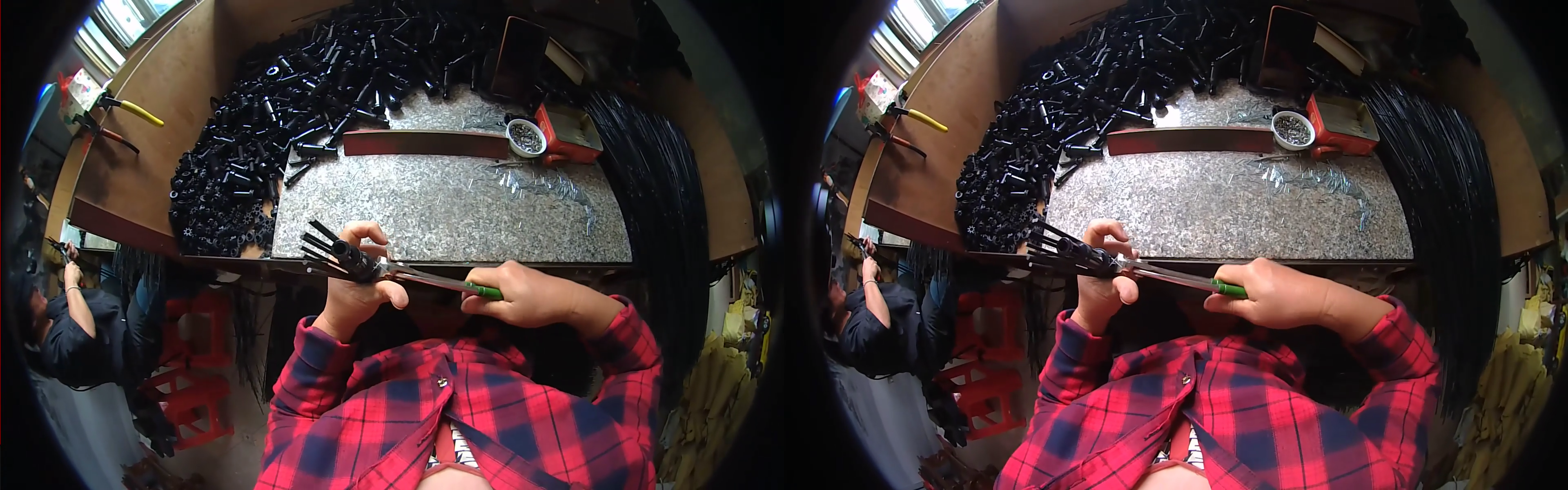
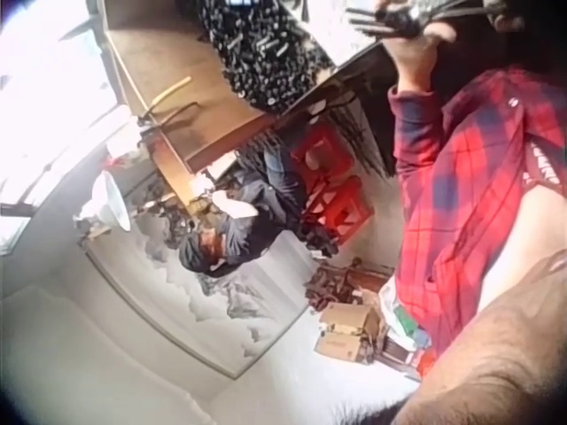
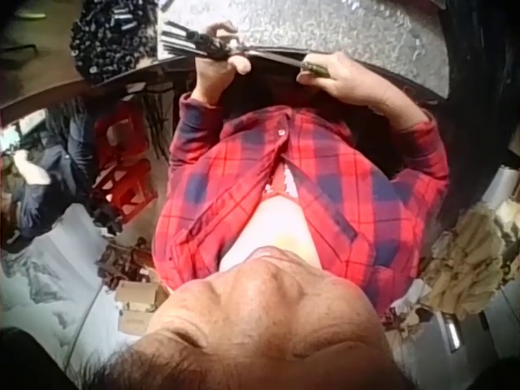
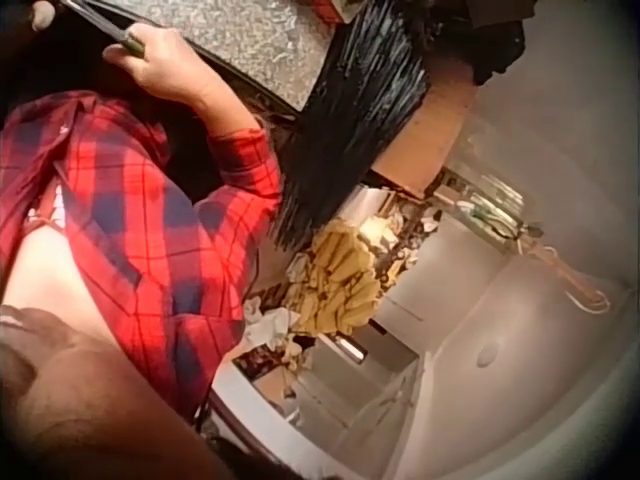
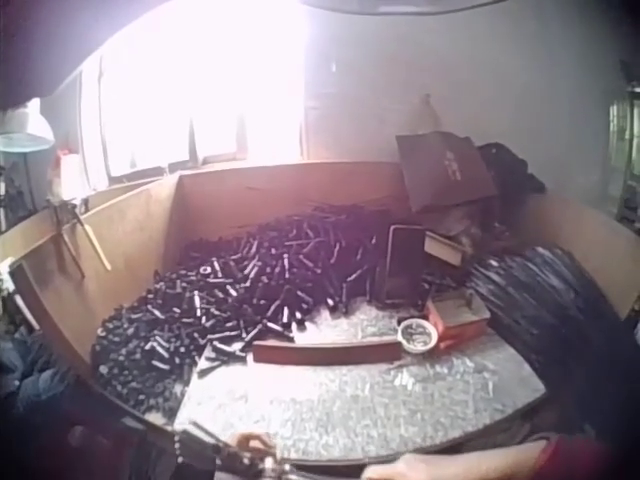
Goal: Assembling connectors onto black electrical cables at a factory workstation.
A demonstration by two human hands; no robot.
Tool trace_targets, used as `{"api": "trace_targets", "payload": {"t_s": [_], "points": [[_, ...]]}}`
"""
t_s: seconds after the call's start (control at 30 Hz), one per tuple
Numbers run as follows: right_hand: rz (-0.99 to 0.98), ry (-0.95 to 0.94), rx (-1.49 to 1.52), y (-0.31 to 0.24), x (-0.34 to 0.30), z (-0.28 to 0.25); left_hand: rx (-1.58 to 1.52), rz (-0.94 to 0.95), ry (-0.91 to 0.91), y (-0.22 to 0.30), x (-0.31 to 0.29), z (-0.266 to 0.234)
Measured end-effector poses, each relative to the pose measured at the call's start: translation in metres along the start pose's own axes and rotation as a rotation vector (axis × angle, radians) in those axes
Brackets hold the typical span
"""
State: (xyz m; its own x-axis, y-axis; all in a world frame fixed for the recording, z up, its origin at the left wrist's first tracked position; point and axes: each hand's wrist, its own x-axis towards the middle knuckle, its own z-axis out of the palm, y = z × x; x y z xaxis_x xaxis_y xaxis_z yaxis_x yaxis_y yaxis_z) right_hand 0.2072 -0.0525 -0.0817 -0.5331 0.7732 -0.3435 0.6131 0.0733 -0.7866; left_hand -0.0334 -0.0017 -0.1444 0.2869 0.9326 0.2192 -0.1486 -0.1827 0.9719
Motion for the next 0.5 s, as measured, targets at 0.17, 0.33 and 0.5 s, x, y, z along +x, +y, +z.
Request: {"api": "trace_targets", "payload": {"t_s": [0.17, 0.33, 0.5], "points": [[-0.051, -0.024, 0.174, 0.006, 0.003, 0.014, -0.085, -0.008, 0.032, 0.007, 0.001, 0.003], [-0.055, 0.194, -0.162, 0.002, -0.004, 0.015, -0.08, -0.055, -0.027, 0.015, 0.002, -0.001], [-0.23, 0.517, -0.599, -0.003, -0.02, 0.0, -0.107, -0.139, -0.158, 0.014, 0.004, -0.006]]}}
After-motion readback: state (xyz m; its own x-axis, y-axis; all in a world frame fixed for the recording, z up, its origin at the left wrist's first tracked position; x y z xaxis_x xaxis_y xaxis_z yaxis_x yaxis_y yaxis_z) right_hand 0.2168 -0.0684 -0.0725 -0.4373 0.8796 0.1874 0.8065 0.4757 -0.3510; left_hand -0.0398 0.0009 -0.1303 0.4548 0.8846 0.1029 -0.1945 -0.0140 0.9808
